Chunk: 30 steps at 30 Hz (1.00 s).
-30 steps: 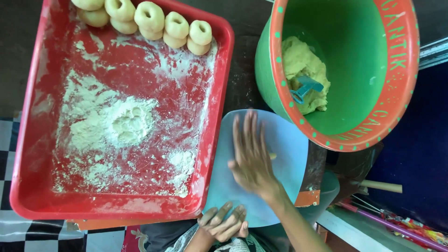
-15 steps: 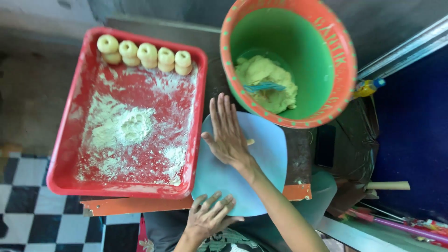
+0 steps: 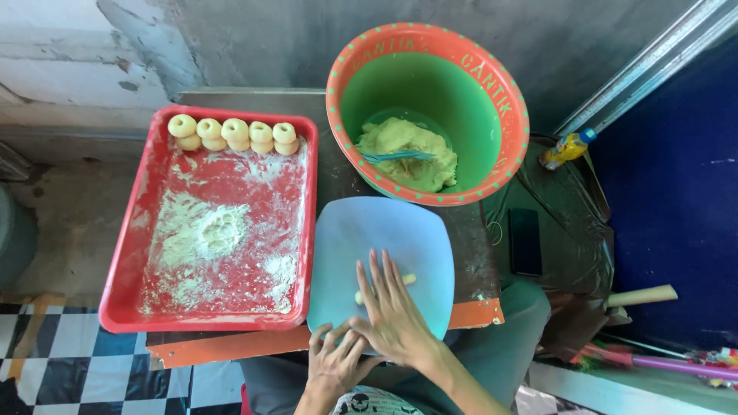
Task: The person is portioning dough from a large green bowl, rolling each portion into a small ball on a blue plate, and then placing the balls into a red tray containing flour and previously shaped dough rings.
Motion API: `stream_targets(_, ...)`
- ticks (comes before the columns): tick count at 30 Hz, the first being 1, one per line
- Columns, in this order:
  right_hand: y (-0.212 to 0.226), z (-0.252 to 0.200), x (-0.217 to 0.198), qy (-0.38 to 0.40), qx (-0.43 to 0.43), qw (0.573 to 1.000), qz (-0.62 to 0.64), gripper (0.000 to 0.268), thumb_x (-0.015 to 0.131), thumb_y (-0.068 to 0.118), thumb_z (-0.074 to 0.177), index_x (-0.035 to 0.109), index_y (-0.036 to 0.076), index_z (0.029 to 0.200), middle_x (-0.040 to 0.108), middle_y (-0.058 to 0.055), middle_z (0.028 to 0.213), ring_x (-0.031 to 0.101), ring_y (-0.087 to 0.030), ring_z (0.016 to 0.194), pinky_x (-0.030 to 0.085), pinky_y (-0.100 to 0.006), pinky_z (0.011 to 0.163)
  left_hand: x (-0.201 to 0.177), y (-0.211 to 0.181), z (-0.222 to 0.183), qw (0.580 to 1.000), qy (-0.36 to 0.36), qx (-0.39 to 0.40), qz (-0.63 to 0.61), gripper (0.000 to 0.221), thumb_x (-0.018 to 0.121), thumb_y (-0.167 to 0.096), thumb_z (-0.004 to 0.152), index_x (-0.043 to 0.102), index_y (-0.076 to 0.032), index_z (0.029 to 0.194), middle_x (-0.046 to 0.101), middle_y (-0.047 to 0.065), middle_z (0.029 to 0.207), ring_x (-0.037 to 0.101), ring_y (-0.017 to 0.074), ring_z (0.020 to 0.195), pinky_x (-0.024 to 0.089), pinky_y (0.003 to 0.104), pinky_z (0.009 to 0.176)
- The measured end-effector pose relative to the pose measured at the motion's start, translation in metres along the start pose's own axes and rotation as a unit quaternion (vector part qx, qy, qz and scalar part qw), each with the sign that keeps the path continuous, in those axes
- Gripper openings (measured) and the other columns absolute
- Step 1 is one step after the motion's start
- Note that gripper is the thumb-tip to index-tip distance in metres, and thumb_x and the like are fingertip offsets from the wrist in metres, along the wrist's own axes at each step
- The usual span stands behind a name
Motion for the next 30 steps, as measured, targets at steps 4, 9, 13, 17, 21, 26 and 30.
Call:
stream_targets(4,0.011,-0.037,-0.012,0.045,0.028,0.998,0.047,0.081,0.033,0.050,0.107,0.016,-0.009,0.159,0.008,-0.035,0.167,0.002,-0.051,0.155,0.008,-0.059,0.124,0.002,0.003,-0.002,0.999,0.034,-0.012,-0.008,0.035,0.080,-0.040,0.081,0.070,-0.028,0.112,0.068,-0.018,0.120,0.057,0.0087,0.118,0.032,0.039,0.105)
stream_targets(9,0.010,-0.071,-0.003,0.105,0.026,0.988,0.108,0.087,0.023,0.059,0.106,0.018,-0.012,0.157,0.013,-0.035,0.166,0.008,-0.050,0.156,0.006,-0.059,0.123,0.005,0.006,-0.001,0.999,0.040,-0.019,-0.023,0.048,0.076,-0.064,0.083,0.072,-0.030,0.116,0.068,-0.016,0.118,0.057,0.0107,0.118,0.035,0.038,0.101)
stream_targets(13,0.006,-0.063,0.006,0.141,0.050,0.984,0.102,0.088,0.023,0.060,0.106,0.017,-0.010,0.158,0.012,-0.033,0.167,0.004,-0.049,0.156,0.005,-0.059,0.122,0.007,0.010,-0.003,0.999,0.031,-0.015,-0.025,0.052,0.076,-0.067,0.086,0.070,-0.029,0.122,0.066,-0.015,0.124,0.056,0.0101,0.119,0.034,0.036,0.101)
stream_targets(17,0.000,-0.041,0.015,0.152,0.034,0.987,0.040,0.086,0.028,0.058,0.105,0.016,-0.008,0.160,0.007,-0.034,0.168,0.001,-0.052,0.155,0.003,-0.062,0.123,0.017,0.016,-0.016,0.997,0.076,0.014,-0.027,0.052,0.069,-0.058,0.091,0.064,-0.030,0.134,0.060,-0.014,0.136,0.051,0.0108,0.126,0.031,0.038,0.104)
stream_targets(21,-0.007,-0.017,0.022,0.192,0.059,0.979,0.032,0.086,0.024,0.056,0.106,0.009,-0.009,0.160,-0.001,-0.033,0.169,-0.009,-0.052,0.154,-0.006,-0.063,0.122,0.021,0.018,-0.020,0.995,0.076,0.029,-0.052,0.035,0.069,-0.053,0.095,0.064,-0.031,0.122,0.059,-0.015,0.143,0.052,0.0134,0.129,0.035,0.038,0.101)
stream_targets(26,-0.022,0.007,0.036,0.183,0.051,0.982,0.002,0.086,0.012,0.057,0.105,0.008,-0.008,0.160,0.003,-0.031,0.169,-0.005,-0.049,0.156,-0.005,-0.062,0.124,0.025,0.019,-0.019,0.996,0.060,0.019,-0.056,0.038,0.068,-0.062,0.098,0.066,-0.030,0.118,0.064,-0.014,0.128,0.055,0.0134,0.125,0.038,0.035,0.097)
stream_targets(30,-0.034,0.031,0.047,0.151,0.060,0.987,-0.007,0.093,0.006,0.062,0.103,0.010,-0.013,0.158,0.002,-0.035,0.167,-0.003,-0.052,0.156,-0.011,-0.065,0.124,0.024,0.020,-0.015,0.999,0.043,0.021,-0.020,0.045,0.060,-0.075,0.102,0.064,-0.030,0.104,0.064,-0.017,0.114,0.049,0.0094,0.129,0.029,0.034,0.105)
Point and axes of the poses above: each hand's wrist, its own z-axis towards the middle knuckle, its own x-axis out of the palm, y = z × x, the point moved 6 cm from there along z, towards the middle knuckle
